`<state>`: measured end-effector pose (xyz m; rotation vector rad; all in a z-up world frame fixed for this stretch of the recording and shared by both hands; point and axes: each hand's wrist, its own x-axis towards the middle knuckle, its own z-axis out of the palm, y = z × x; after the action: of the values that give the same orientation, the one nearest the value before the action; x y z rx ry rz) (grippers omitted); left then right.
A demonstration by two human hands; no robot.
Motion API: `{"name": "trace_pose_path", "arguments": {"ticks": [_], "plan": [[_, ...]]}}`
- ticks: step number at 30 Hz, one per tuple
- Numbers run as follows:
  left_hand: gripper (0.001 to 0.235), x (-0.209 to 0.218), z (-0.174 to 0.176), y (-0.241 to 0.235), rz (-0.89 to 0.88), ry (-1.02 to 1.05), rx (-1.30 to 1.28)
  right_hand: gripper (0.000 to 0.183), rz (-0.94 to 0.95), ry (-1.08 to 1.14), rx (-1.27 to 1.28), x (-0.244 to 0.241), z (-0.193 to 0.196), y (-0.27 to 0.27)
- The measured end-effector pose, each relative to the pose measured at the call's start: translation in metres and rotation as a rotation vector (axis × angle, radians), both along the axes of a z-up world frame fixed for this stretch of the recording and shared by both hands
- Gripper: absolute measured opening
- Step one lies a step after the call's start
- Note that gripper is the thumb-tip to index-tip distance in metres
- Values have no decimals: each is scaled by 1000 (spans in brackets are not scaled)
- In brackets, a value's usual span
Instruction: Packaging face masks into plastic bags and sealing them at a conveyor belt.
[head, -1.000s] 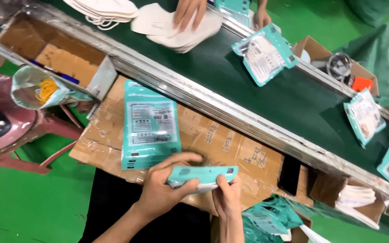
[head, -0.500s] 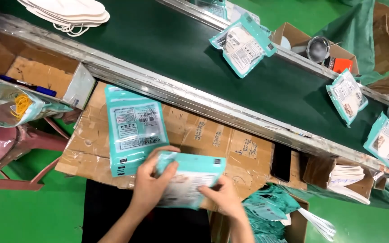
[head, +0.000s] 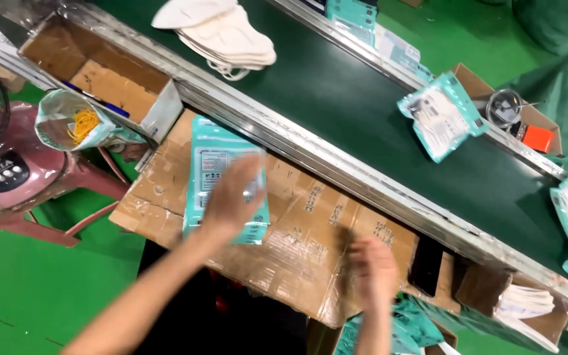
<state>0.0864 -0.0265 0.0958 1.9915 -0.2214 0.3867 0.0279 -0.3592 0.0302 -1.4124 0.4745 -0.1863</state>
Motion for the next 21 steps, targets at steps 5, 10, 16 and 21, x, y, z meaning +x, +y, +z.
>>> {"name": "trace_pose_path", "arguments": {"ticks": [5, 10, 16, 21], "plan": [[100, 139, 45, 42, 320, -389, 756, 15, 239, 56, 268, -26, -117, 77], [79, 268, -21, 60, 223, -202, 911, 15, 147, -83, 165, -21, -131, 74], [33, 211, -19, 1, -98, -474, 644, 31, 195, -209, -237, -3, -64, 36], [22, 42, 29, -72, -473, -594, 447, 76, 54, -482, -914, -2, 58, 53]]}}
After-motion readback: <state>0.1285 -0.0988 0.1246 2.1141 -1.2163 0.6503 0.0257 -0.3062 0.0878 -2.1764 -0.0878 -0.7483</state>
